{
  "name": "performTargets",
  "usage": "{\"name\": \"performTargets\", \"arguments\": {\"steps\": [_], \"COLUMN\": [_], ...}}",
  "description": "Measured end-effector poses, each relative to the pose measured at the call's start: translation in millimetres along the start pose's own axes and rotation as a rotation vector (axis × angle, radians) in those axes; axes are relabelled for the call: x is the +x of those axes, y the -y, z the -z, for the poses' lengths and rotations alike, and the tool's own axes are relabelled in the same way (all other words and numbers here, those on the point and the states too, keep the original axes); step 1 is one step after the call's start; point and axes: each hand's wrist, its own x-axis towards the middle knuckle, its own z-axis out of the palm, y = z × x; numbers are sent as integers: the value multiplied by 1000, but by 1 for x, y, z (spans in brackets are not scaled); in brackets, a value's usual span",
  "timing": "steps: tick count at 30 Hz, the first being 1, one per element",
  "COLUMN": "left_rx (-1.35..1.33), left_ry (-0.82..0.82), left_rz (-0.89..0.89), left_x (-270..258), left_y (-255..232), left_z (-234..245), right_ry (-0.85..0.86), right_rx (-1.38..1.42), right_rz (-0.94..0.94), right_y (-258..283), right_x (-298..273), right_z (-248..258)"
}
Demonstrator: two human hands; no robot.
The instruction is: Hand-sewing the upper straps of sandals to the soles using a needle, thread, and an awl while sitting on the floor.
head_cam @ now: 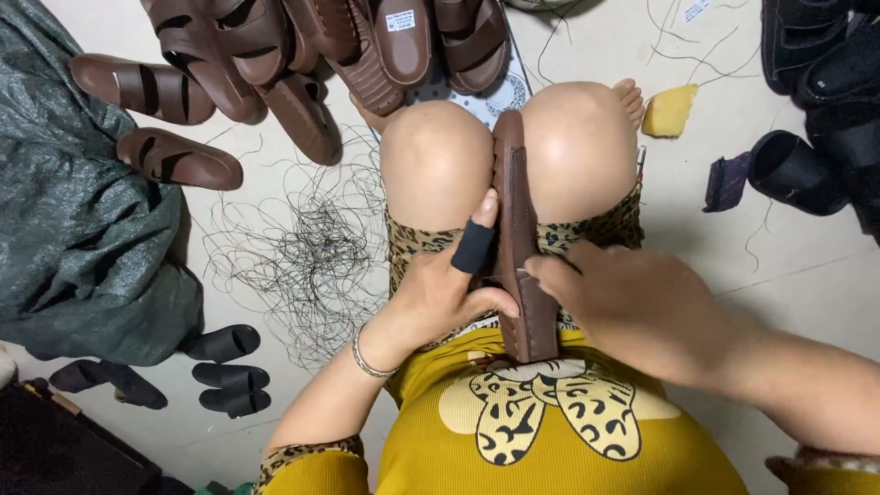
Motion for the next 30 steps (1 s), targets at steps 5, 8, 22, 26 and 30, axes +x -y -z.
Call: {"name": "performTargets", "arguments": {"steps": [5,8,22,26,30], "left_rx": [-35,197,-340,-552,-907], "left_ry": [-190,-361,-25,-303,-463], "left_rz": [-67,-74,306,312,239], "left_x": [-6,-7,1,-10,-8], "left_y": [4,-3,-46,-31,-35], "left_z": [-13,-9,13,23,22], "right_ry": [-398,-816,-779,-423,-630], "right_rx": [202,210,206,512,1040], "right_rz": [-1,319,172,-36,386], "right_y": [-1,-26,-66,-121,-62], "right_x": [25,29,1,-25,11], "right_z": [-9,-37,-60,-64,-54]}}
